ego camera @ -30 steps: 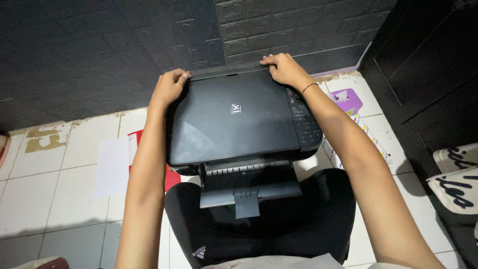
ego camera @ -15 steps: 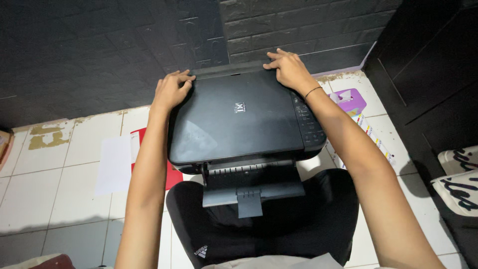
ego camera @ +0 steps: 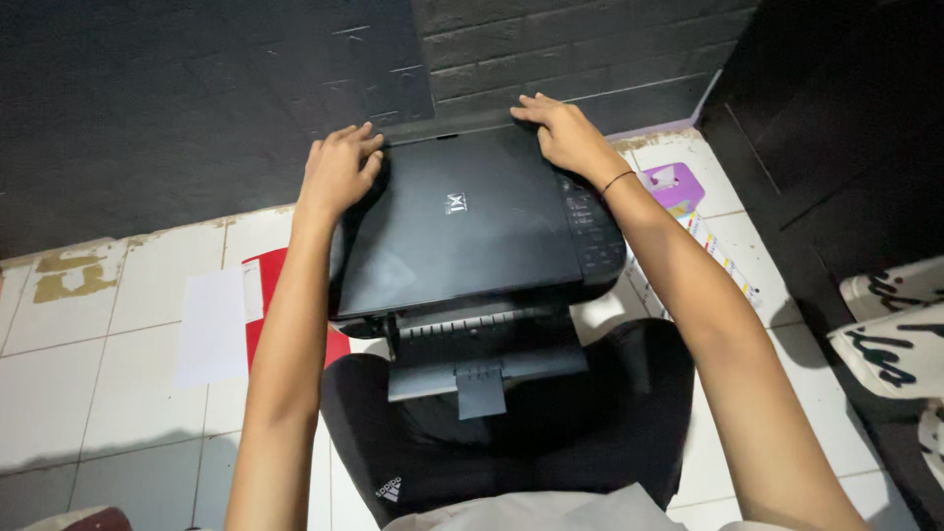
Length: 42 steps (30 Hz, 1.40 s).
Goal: The person sits on the floor, collects printed sheets from a printer, places them into a red folder, and then wipes the printer surface with a cloth. The person handles the documents and folder by hand and cleans the printer exterior.
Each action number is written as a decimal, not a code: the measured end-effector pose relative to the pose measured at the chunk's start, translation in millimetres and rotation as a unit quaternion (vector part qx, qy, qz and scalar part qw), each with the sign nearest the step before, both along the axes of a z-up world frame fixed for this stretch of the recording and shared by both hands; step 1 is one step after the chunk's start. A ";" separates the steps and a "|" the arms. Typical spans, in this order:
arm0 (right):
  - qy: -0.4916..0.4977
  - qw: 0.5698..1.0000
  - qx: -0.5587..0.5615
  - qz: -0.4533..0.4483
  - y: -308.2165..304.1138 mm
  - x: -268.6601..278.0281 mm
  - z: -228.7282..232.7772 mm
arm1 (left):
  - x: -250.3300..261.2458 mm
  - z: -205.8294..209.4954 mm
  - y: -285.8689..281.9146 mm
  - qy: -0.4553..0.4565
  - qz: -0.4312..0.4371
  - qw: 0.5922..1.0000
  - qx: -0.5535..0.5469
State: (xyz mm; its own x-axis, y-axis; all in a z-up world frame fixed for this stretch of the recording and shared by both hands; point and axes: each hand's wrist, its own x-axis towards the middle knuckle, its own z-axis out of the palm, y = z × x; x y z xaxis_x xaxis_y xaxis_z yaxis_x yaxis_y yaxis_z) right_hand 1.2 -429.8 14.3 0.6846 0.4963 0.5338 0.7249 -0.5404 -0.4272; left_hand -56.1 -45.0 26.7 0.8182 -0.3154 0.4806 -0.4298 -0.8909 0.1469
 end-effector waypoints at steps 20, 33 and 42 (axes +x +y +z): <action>0.090 0.962 0.236 -0.107 -119.1 -118.4 6.8 | -111.6 54.8 -262.3 0.089 -0.146 0.964 -0.202; 0.112 0.893 0.330 -0.284 -287.1 -153.0 -177.9 | -126.4 -44.1 -433.3 0.060 -0.357 0.911 -0.196; 0.269 0.815 -0.219 -0.464 -298.9 -198.7 -263.2 | -90.8 -112.8 -481.6 0.138 -0.332 0.926 -0.112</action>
State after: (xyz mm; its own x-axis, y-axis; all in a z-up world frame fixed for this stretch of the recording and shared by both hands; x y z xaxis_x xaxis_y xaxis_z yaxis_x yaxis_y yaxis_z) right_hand -197.5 -728.7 -249.0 0.9503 -0.3059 -0.0577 -0.3113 -0.9354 -0.1679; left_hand -147.0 -526.6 -86.1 0.5805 -0.7113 0.3963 -0.7907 -0.3764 0.4828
